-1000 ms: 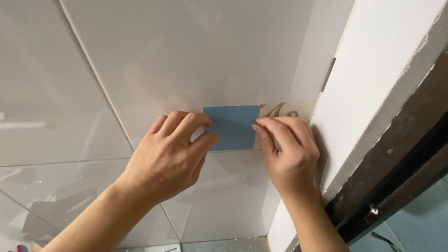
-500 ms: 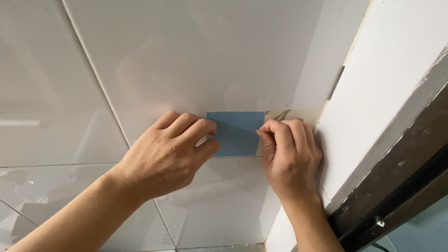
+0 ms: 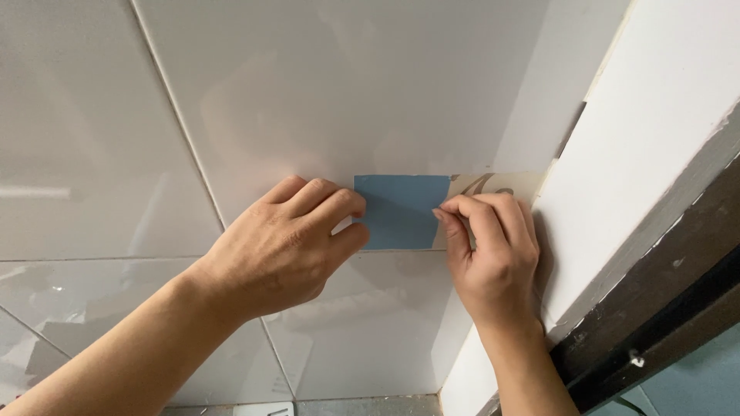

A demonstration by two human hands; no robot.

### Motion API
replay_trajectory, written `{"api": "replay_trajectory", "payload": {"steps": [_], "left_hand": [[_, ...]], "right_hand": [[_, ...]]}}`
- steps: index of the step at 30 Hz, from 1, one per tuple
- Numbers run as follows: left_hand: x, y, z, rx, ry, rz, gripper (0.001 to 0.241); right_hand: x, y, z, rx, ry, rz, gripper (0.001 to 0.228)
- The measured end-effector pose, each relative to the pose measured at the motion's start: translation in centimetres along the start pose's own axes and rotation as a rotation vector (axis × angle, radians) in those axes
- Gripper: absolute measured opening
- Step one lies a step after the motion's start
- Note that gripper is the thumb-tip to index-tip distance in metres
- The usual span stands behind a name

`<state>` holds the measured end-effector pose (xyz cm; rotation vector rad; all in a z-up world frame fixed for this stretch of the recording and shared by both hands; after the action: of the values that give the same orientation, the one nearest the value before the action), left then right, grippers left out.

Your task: A person applies a small blue vinyl sticker to a tiled wall and then uses a utility knife to cut out a decorative pattern from another piece of vinyl.

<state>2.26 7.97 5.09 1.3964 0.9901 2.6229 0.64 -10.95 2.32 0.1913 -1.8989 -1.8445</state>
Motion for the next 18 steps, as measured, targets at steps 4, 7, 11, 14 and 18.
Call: {"api": "replay_trajectory", "payload": {"steps": [4,7,11,14,18], "left_hand": [[0.1,0.0,-0.2,0.002,0.012,-0.042,0.003],[-0.2,0.1,-0.2,0.011,0.008,-0.014,0.003],[-0.7,0.0,-0.2,0.014,0.004,-0.002,0.004],[-0.7,0.0,-0.2,0.007,0.003,-0.017,0.004],[-0.5,0.0,-0.4,-0.007,0.002,-0.077,0.004]], "right_hand": [[-0.2,-0.1,-0.1,0.011,-0.069,0.024,0.009],[-0.5,-0.3,-0.3,0.031,-0.101,0.013,0.009],[-0.9,-0.6,-0.5,0.034,-0.119,0.001,0.008],[-1.0,-0.6,-0.5,0.023,-0.115,-0.002,0.009],[-1.0,-0.6,-0.5,0.011,-0.115,0.014,0.010]]}}
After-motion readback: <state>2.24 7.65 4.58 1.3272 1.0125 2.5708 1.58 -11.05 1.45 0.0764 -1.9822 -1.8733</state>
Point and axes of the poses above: each hand's wrist, its own y-axis towards the middle knuckle, its own x-axis out of the back of the hand, z = x × y, the point moved 5 cm from there along y, towards the middle knuckle, and after that the axes turned 7 degrees about -y, right-handed, at the moved point
